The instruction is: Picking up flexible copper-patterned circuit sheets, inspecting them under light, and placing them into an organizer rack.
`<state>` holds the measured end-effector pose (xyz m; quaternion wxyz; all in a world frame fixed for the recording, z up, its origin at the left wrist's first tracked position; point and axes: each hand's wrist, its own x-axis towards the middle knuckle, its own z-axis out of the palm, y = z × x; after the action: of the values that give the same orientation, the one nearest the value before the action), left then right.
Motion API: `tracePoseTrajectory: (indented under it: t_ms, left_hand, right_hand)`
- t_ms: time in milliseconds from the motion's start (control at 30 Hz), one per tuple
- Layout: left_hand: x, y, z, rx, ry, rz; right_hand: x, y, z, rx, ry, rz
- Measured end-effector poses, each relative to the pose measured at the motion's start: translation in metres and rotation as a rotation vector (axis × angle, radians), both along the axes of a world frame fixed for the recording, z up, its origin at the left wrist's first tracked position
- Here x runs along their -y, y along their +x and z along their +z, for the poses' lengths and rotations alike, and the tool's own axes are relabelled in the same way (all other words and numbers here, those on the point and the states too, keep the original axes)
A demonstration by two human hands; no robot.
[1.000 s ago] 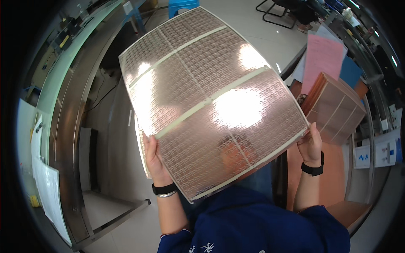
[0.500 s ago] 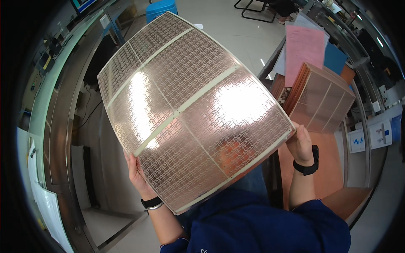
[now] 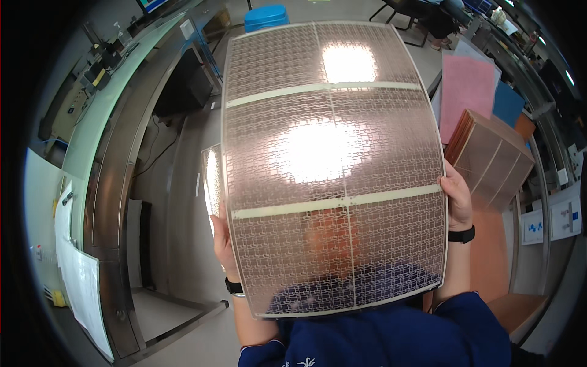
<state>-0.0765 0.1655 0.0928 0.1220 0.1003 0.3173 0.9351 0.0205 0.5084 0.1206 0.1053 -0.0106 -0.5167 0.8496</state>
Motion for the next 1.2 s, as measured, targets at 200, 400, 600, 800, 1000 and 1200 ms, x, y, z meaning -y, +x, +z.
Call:
tracePoseTrajectory:
  t_ms: [200, 400, 600, 800, 1000, 1200]
  left_hand:
    - [0.032, 0.007, -0.075, 0.155, 0.186, -0.015]
    - [-0.024, 0.025, -0.038, 0.107, 0.265, 0.014]
    - [-0.002, 0.01, -0.044, 0.13, 0.166, 0.065]
    - [0.024, 0.003, -0.047, 0.216, 0.049, 0.204]
    - [0.046, 0.001, -0.056, 0.28, -0.042, 0.38]
    - [0.06, -0.003, -0.064, 0.317, -0.126, 0.402]
  right_hand:
    - [0.015, -0.008, -0.012, -0.132, -0.139, -0.131]
    - [0.052, -0.01, -0.032, -0.076, -0.247, -0.23]
    - [-0.01, 0.005, -0.043, -0.116, -0.336, -0.239]
    - [-0.041, 0.036, -0.025, -0.194, -0.252, -0.5]
    - [-0.038, 0.061, -0.022, -0.138, -0.04, -0.334]
    - [-0.033, 0.066, -0.011, -0.031, 0.053, -0.297]
